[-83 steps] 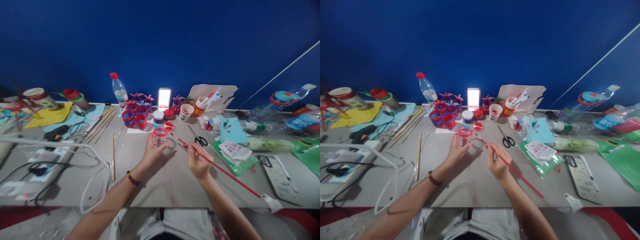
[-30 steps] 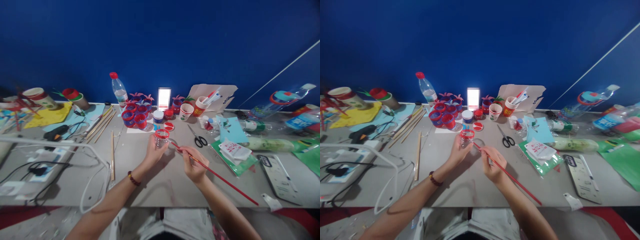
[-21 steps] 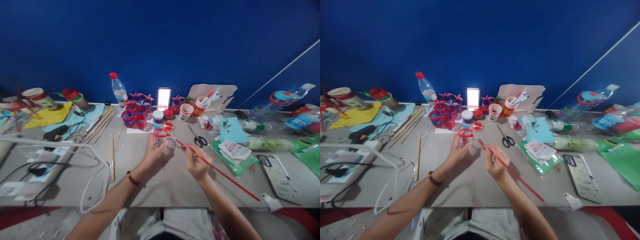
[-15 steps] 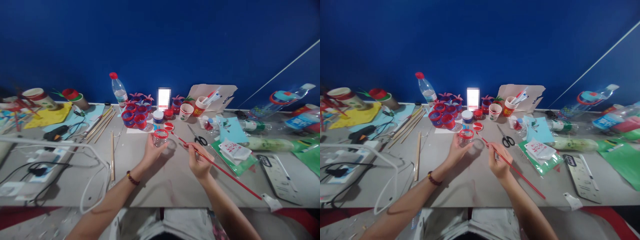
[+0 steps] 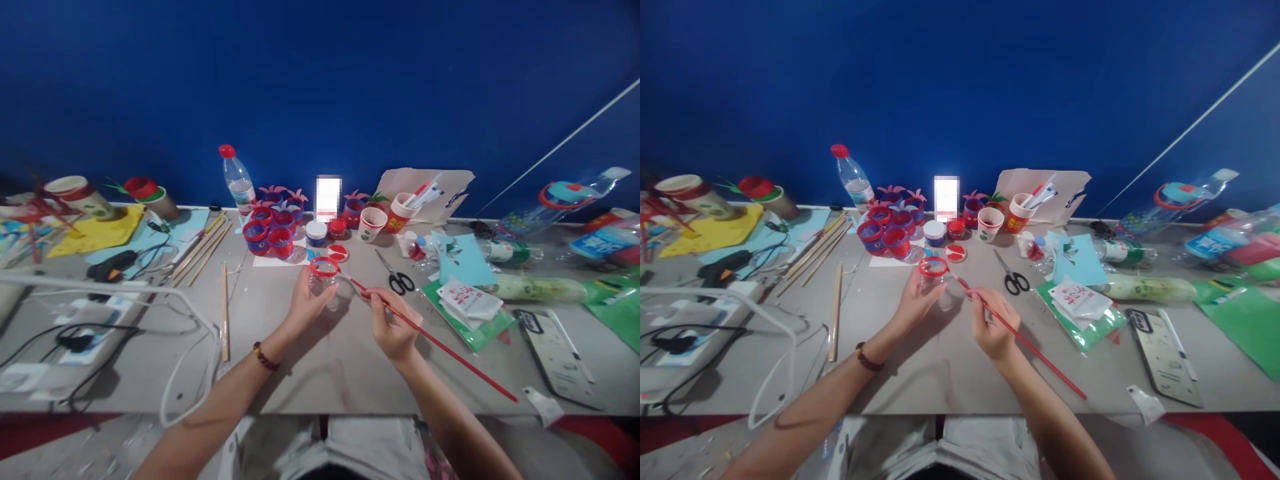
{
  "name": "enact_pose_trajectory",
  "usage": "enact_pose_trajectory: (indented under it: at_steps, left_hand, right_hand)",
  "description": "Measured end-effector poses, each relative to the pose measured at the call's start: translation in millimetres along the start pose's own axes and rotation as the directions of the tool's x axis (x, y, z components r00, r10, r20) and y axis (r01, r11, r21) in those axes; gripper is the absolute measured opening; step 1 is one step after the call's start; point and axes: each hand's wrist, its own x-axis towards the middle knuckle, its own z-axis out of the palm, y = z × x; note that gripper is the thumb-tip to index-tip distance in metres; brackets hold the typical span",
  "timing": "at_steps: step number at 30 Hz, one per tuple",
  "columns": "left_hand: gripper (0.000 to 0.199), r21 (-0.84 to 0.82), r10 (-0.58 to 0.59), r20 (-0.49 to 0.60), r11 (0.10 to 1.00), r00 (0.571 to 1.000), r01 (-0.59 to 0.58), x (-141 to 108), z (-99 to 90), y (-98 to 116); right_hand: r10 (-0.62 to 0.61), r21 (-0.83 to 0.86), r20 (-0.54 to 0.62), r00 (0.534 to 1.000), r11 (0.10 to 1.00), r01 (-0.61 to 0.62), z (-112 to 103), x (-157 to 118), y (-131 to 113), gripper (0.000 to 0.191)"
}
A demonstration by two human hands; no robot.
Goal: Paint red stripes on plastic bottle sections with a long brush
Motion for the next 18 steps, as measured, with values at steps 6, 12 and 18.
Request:
enact_pose_trajectory:
  at_steps: [6, 12, 18]
  left_hand:
    - [0.047, 0.041, 0.018, -0.056, 0.999, 0.998, -0.016, 2.2, -1.0, -6.3]
    - [0.048, 0.113, 0.06, -0.089, 0.992, 0.994, -0.05, 3.9, -3.3, -11.3]
    - [0.046, 0.246, 0.066, -0.143, 0.969, 0.988, -0.029, 3.1, -3.9, -11.1]
  right_hand:
    - [-0.076, -0.002, 0.013, 0.997, 0.997, 0.076, 1.1, 3.4, -9.4, 0.018]
    - [-0.128, 0.047, -0.004, 0.992, 0.991, 0.128, 2.6, 1.3, -14.2, 0.021]
    - [-0.168, 0.088, 0.02, 0.986, 0.982, 0.166, 4.7, -0.6, -19.3, 0.024]
